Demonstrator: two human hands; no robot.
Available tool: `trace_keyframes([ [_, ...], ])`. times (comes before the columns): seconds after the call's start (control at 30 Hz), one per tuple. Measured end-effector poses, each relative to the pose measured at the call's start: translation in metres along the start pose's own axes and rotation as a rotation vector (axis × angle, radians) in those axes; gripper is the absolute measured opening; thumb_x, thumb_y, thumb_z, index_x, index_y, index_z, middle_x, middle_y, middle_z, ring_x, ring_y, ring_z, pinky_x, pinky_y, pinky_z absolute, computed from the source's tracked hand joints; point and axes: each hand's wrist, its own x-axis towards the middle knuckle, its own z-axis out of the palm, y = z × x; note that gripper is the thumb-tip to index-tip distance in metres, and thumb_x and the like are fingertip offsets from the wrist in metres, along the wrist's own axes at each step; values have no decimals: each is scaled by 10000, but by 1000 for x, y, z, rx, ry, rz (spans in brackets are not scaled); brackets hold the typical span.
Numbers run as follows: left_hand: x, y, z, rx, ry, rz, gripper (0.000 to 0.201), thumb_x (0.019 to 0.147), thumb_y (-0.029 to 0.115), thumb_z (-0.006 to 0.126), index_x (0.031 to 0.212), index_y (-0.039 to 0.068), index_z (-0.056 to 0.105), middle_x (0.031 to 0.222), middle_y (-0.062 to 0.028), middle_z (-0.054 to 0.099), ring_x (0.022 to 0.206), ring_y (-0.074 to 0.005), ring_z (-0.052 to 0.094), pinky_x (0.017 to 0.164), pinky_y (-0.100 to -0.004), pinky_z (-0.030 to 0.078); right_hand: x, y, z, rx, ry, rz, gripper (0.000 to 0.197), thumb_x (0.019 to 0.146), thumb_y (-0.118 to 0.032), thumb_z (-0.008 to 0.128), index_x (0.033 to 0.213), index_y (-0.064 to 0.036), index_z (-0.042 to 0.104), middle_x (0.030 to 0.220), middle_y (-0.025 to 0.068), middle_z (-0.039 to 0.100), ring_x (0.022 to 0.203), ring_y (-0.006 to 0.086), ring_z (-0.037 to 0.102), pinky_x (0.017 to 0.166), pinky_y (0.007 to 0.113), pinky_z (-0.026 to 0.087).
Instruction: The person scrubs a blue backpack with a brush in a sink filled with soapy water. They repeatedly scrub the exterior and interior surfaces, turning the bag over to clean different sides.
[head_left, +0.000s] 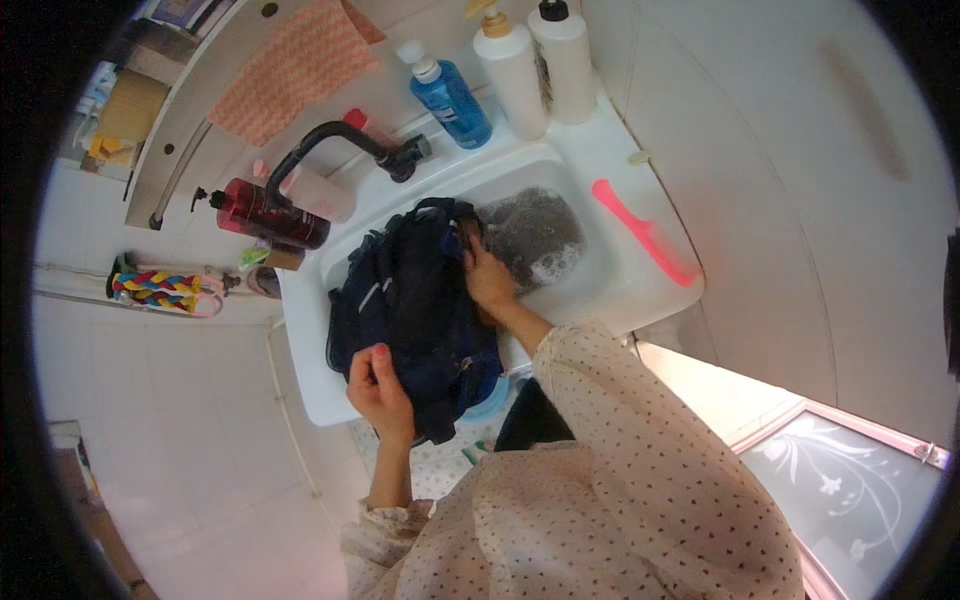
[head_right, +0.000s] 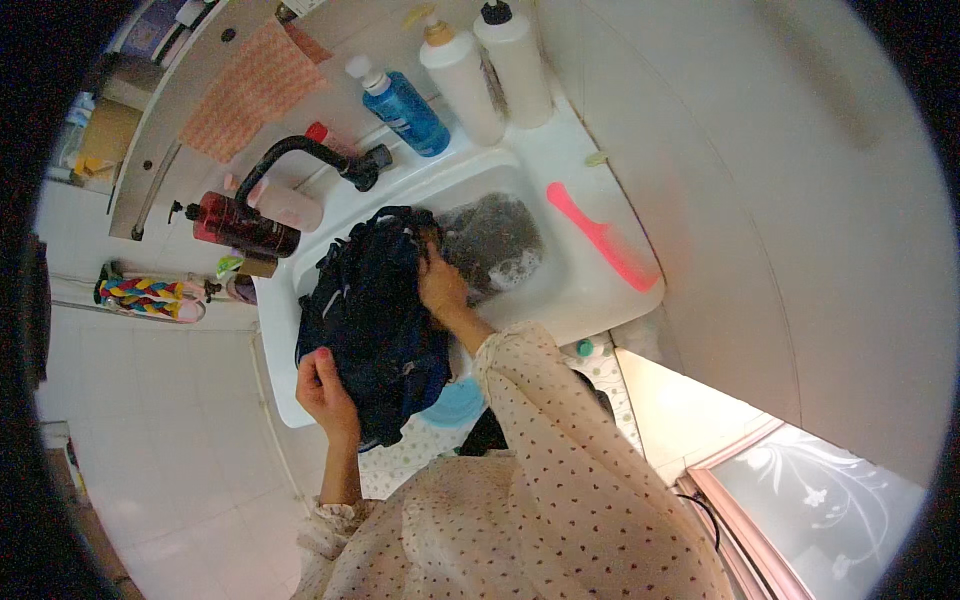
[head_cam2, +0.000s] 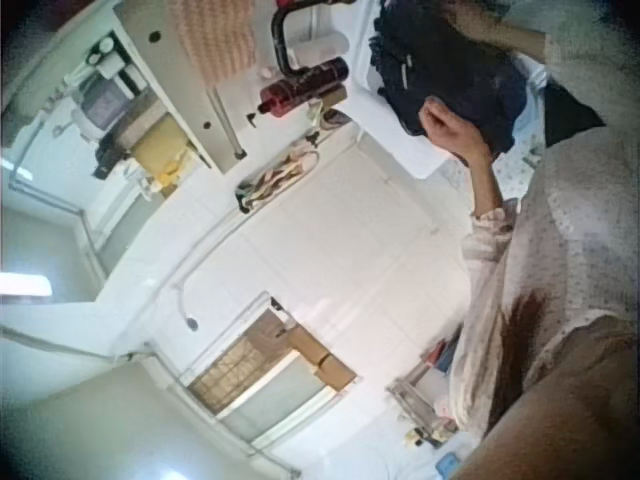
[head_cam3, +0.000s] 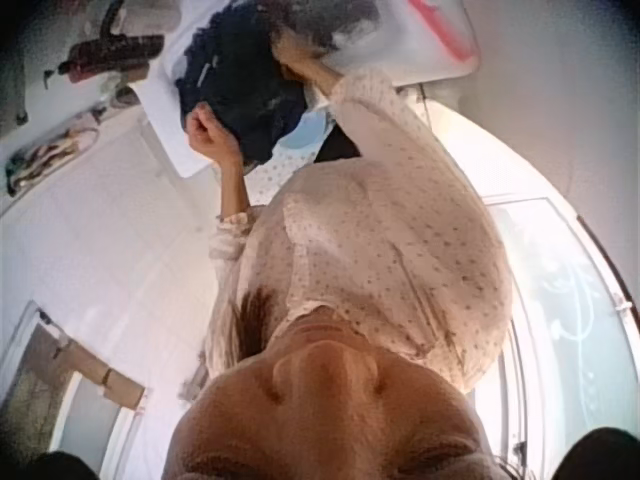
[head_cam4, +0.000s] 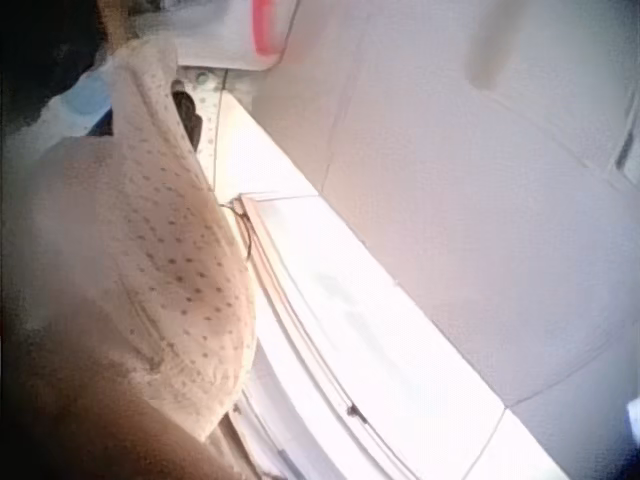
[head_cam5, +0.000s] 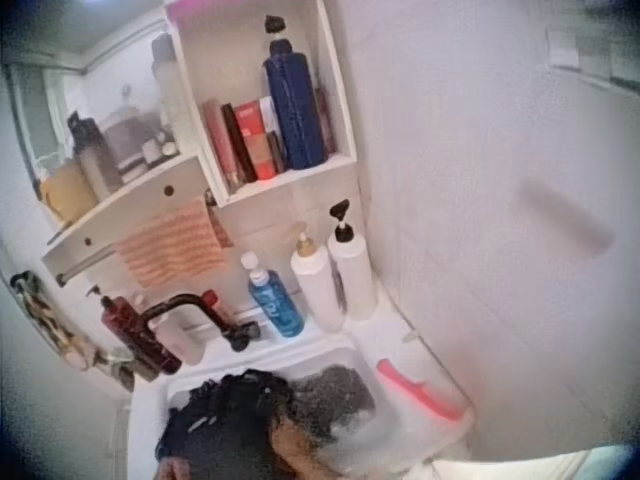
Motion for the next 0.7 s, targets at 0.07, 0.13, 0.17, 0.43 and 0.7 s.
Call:
trace_keyframes([
  [0.07, 14, -11, -11, 21, 64, -25, 329, 983, 217, 553, 726, 16, 510, 645, 24, 430, 648, -65, 357, 572, -234, 313, -15, -2, 27, 68, -32, -23, 505, 985, -359, 409, 1463, -201, 372, 1115, 248, 645, 1035, 432, 618, 885, 482, 482],
  [0.13, 17, -12, -17, -64, 69, -109, 367, 995, 234, 538, 690, 49, 453, 658, 59, 367, 653, -56, 326, 573, -225, 281, -36, 18, 42, 121, 74, -315, 583, 976, -353, 427, 1505, -179, 254, 1073, 297, 627, 987, 465, 611, 837, 545, 490],
  [0.17, 15, -9, -18, -65, 61, -127, 369, 999, 236, 532, 688, 53, 452, 660, 63, 370, 653, -55, 324, 575, -221, 279, -30, 17, 31, 105, -6, -255, 583, 973, -344, 433, 1498, -153, 266, 1043, 302, 630, 964, 476, 613, 827, 556, 488],
  [0.43, 23, -19, -29, -183, 57, -219, 386, 1019, 316, 481, 770, 28, 542, 715, 26, 504, 666, -71, 418, 619, -221, 362, -25, -12, 28, 75, -53, -133, 460, 936, -249, 455, 1361, -73, 457, 997, 282, 645, 898, 489, 609, 828, 535, 496],
  [0.7, 25, -40, -45, -278, 98, -371, 379, 1017, 321, 483, 791, 27, 560, 756, 15, 534, 707, -79, 458, 664, -235, 401, -32, -11, 50, 341, -32, -163, 490, 905, -232, 466, 1386, -136, 472, 1052, 310, 620, 995, 478, 598, 903, 532, 468],
])
